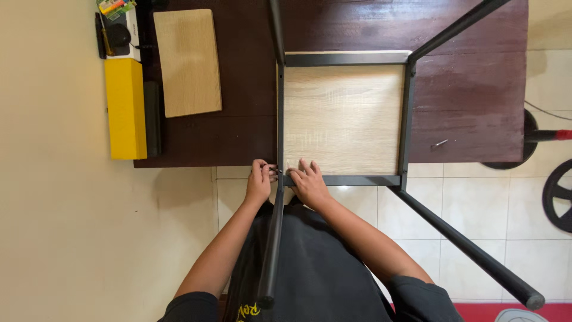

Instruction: The person assembles a small table by inserting and tightening screws into the metal frame joints. The person uses a screwdriver to secure the frame to the tabletop, working on multiple corners in sequence.

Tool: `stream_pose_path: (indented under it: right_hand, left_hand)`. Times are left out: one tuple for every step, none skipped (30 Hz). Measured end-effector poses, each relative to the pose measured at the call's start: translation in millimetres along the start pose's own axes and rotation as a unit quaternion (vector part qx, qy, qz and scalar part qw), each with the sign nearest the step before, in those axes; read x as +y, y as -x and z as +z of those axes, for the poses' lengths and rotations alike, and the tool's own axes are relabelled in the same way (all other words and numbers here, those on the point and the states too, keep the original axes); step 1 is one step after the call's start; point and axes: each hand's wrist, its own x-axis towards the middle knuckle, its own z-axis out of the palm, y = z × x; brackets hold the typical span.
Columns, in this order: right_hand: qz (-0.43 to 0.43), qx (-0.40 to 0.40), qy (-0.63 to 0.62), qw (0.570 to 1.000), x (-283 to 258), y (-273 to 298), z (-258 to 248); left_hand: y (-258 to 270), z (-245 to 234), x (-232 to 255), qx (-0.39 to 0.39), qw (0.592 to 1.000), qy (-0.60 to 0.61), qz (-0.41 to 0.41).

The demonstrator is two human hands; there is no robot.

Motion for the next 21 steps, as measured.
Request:
stream_pose_path:
  right_hand:
    - [-0.001,0.001,-0.003,1.000,0.0,0.0,0.0]
    - [0.003,-0.005,-0.007,1.000,-0.1,-0.5,-0.2]
    - [0.006,-0.011,-0.011,1.000,0.1,-1.8,-1.2]
    - [0.009,-0.017,-0.015,1.000,-0.4,-3.3,-2.1]
    - [0.012,-0.016,-0.023,1.000,-1.3,-4.1,-3.0]
    - [0.016,-0.014,-0.031,0.999,-1.7,-4.3,-4.4]
    - [0.020,-0.013,-0.040,0.999,-3.3,-4.1,-5.2]
    - [0.022,-0.016,-0.039,0.999,-4.2,-5.2,-6.4]
    - [0.025,-0.019,-0.040,0.999,-4.4,-7.1,-9.4]
    - [0.028,-0.021,-0.040,0.999,-5.2,-8.6,-12.3]
    - [0.035,-0.025,-0.045,0.998,-7.2,-9.5,-13.4]
    - [0.042,-0.028,-0.050,0.997,-9.8,-9.2,-14.5]
    - [0.049,-0.031,-0.056,0.997,-11.7,-10.1,-16.8]
    - [0.050,-0.033,-0.054,0.997,-12.2,-12.5,-19.1]
    - [0.052,-0.036,-0.053,0.997,-14.3,-12.0,-20.9]
    - [0.054,-0.040,-0.053,0.996,-15.8,-12.3,-22.0]
    - [0.056,-0.038,-0.051,0.996,-17.0,-12.5,-21.9]
    - [0.058,-0.036,-0.048,0.996,-17.6,-12.4,-21.7]
    - [0.060,-0.035,-0.047,0.996,-19.0,-12.5,-21.2]
    - [0.058,-0.030,-0.035,0.997,-19.5,-12.5,-20.9]
    - [0.056,-0.025,-0.023,0.998,-19.6,-13.9,-20.0]
  left_hand:
    - [-1.6,0.9,-2.7,-0.001,1.000,0.008,0.000]
    - [-3.0,1.0,-3.8,-0.003,1.000,0.016,0.000]
    - [-4.2,0.4,-3.4,-0.004,1.000,0.024,0.000]
    - [-3.9,-1.4,-2.1,0.006,1.000,-0.028,0.010]
    - [-2.4,-3.7,-0.4,0.016,0.996,-0.080,0.020]
    - [-1.5,-5.5,2.0,0.026,0.990,-0.132,0.029]
    - [-0.4,-7.4,4.3,0.033,0.990,-0.127,0.056]
    - [0.3,-9.1,7.2,0.040,0.988,-0.123,0.083]
    - [0.8,-10.3,11.8,0.046,0.986,-0.119,0.108]
    - [2.0,-11.5,15.8,0.042,0.986,-0.129,0.097]
    - [2.1,-13.9,17.8,0.036,0.986,-0.138,0.089]
    - [2.0,-16.6,19.0,0.030,0.985,-0.147,0.081]
    - [1.1,-18.7,21.4,0.024,0.985,-0.147,0.082]
    - [-0.3,-20.4,23.6,0.019,0.985,-0.147,0.084]
    - [0.6,-22.4,24.6,0.011,0.985,-0.147,0.084]
    - [0.6,-24.7,25.1,0.005,0.985,-0.148,0.083]
    - [0.3,-26.4,24.8,-0.002,0.985,-0.149,0.083]
    - [-0.3,-27.2,24.4,-0.009,0.985,-0.149,0.083]
    - [-0.4,-28.8,24.4,-0.011,0.986,-0.144,0.088]
    - [-0.5,-29.5,24.7,-0.012,0.986,-0.138,0.093]
    - [-1.8,-30.9,25.2,-0.014,0.986,-0.133,0.099]
